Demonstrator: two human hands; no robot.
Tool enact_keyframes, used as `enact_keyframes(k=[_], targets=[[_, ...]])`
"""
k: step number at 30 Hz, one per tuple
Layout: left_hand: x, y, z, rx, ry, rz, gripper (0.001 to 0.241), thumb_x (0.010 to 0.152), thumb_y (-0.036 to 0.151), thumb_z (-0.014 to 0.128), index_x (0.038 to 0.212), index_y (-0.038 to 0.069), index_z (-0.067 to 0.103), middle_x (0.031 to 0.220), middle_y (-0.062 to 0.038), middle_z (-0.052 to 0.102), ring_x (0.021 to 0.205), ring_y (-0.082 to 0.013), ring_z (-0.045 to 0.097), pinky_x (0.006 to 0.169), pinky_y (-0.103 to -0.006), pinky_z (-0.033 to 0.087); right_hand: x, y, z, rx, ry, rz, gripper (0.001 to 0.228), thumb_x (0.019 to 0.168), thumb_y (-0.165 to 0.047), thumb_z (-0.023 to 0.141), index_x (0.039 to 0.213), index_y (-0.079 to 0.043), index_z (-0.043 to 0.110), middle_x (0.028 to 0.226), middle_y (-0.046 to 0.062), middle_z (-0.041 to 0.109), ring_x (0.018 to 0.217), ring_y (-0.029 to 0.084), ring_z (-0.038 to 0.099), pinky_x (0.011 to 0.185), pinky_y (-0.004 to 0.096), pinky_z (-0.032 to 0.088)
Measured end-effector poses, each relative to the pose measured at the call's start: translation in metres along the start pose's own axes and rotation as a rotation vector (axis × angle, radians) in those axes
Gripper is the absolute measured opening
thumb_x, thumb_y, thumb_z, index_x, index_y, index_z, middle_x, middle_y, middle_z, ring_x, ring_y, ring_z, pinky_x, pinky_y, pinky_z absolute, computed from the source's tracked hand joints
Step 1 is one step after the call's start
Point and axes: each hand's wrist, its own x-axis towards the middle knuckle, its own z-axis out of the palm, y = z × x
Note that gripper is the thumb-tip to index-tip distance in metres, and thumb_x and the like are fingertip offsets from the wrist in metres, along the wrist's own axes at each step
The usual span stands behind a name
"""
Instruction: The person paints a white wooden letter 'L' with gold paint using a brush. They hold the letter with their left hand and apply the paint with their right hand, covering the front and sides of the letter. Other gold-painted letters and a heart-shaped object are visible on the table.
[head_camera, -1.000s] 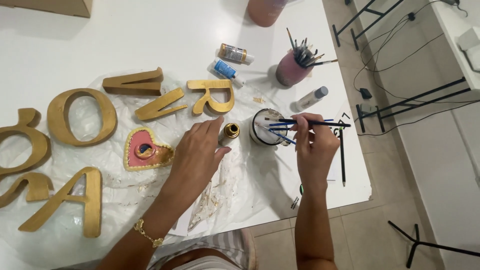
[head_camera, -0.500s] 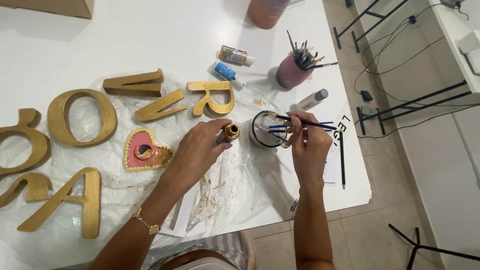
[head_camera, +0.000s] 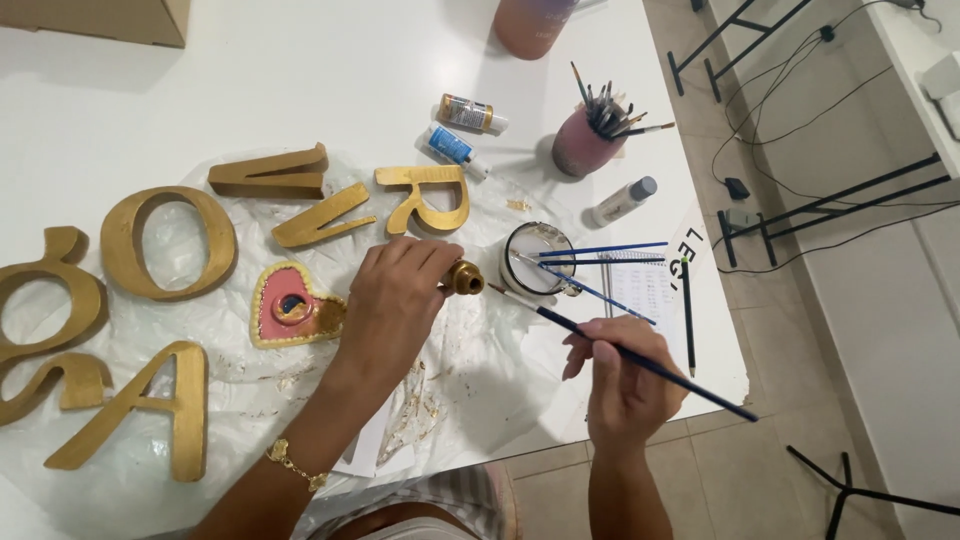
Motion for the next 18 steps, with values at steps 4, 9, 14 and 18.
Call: enact_keyframes(k=[4,9,14,18], targets=[[0.0,0.009,-0.013,0.074,0.081,0.042,0.046,0.082,-0.009,0.076,0.121,0.016,0.069,0.118,0.001,0.074,0.106,-0.0261,0.064,0.091,-0.0403,0.05,-0.007,0.0,0.006,-0.008,-0.06,-0.007,0.01,0.111,-0.006,0.057,0.11,0.001,0.064,0.092,0.016,0.072,0.059,0.02,0.069,0.055,0.023,0.057],[0.0,0.015,-0.02,0.222,0.122,0.079,0.035,0.091,-0.001,0.08,0.12,0.016,0.071,0.116,0.0,0.073,0.104,-0.0265,0.064,0.09,-0.0415,0.051,-0.014,0.003,0.006,0.014,-0.088,-0.002,0.008,0.109,-0.001,0.058,0.109,0.003,0.065,0.098,0.017,0.073,0.064,0.02,0.071,0.057,0.025,0.062],[-0.001,0.015,-0.02,0.238,0.138,0.09,0.038,0.089,0.002,0.082,0.124,0.016,0.072,0.118,0.0,0.074,0.106,-0.0267,0.064,0.092,-0.0424,0.05,-0.004,-0.004,0.004,-0.064,-0.139,-0.062,0.011,0.11,-0.003,0.058,0.109,0.002,0.068,0.09,0.012,0.073,0.062,0.016,0.068,0.073,0.03,0.059],[-0.001,0.015,-0.022,0.19,0.122,0.08,0.043,0.084,0.005,0.085,0.124,0.016,0.071,0.119,0.001,0.075,0.108,-0.0266,0.063,0.095,-0.0434,0.049,-0.004,-0.005,0.001,-0.133,-0.153,-0.097,0.011,0.105,0.006,0.06,0.108,0.002,0.069,0.086,0.011,0.075,0.072,0.022,0.072,0.07,0.03,0.058]])
